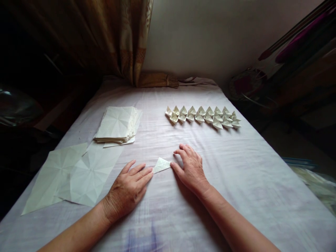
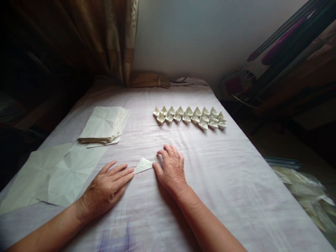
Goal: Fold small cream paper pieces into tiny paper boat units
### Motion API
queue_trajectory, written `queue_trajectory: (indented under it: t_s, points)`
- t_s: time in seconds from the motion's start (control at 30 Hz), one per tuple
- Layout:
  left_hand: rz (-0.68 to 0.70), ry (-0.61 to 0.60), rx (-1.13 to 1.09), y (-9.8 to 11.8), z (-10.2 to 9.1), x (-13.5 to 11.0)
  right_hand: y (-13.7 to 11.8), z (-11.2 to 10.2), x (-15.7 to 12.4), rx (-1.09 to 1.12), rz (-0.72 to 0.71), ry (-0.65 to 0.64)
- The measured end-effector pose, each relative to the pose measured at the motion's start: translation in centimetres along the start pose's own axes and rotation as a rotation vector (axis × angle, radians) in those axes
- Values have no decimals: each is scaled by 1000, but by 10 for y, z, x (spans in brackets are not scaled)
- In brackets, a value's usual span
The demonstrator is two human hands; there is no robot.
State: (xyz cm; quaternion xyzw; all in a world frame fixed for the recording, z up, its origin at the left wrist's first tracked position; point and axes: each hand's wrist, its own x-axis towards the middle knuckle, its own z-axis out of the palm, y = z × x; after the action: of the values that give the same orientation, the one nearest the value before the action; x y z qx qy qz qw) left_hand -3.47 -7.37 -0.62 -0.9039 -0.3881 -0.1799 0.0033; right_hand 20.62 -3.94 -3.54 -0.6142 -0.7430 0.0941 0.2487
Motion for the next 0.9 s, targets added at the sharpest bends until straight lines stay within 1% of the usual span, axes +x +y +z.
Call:
queue_trajectory:
  t_s: [0.1, 0.23, 0.37, 0.43, 0.53, 0.73, 0.83, 0.9]
  points:
    - [-27, -5, 8, 2, -1, 14, 2, -3, -2, 16, -53, -15]
    - [-47, -66, 94, 5, 2, 34, -2, -8, -3, 60, -153, -77]
    - [30, -81, 263, 8, 6, 43, -4, -10, -4, 97, -174, -97]
    - [79, -65, 353, 10, 7, 45, -3, -9, -4, 99, -184, -82]
    - [121, -33, 437, 12, 7, 47, -2, -6, -4, 89, -237, -46]
    - [125, -29, 434, 8, 4, 51, -1, -1, 3, 80, -334, 71]
    - [91, -3, 405, 1, 1, 55, -3, -1, 9, 80, -380, 82]
    - [47, 30, 372, -6, 0, 61, -4, -3, 16, 99, -390, 66]
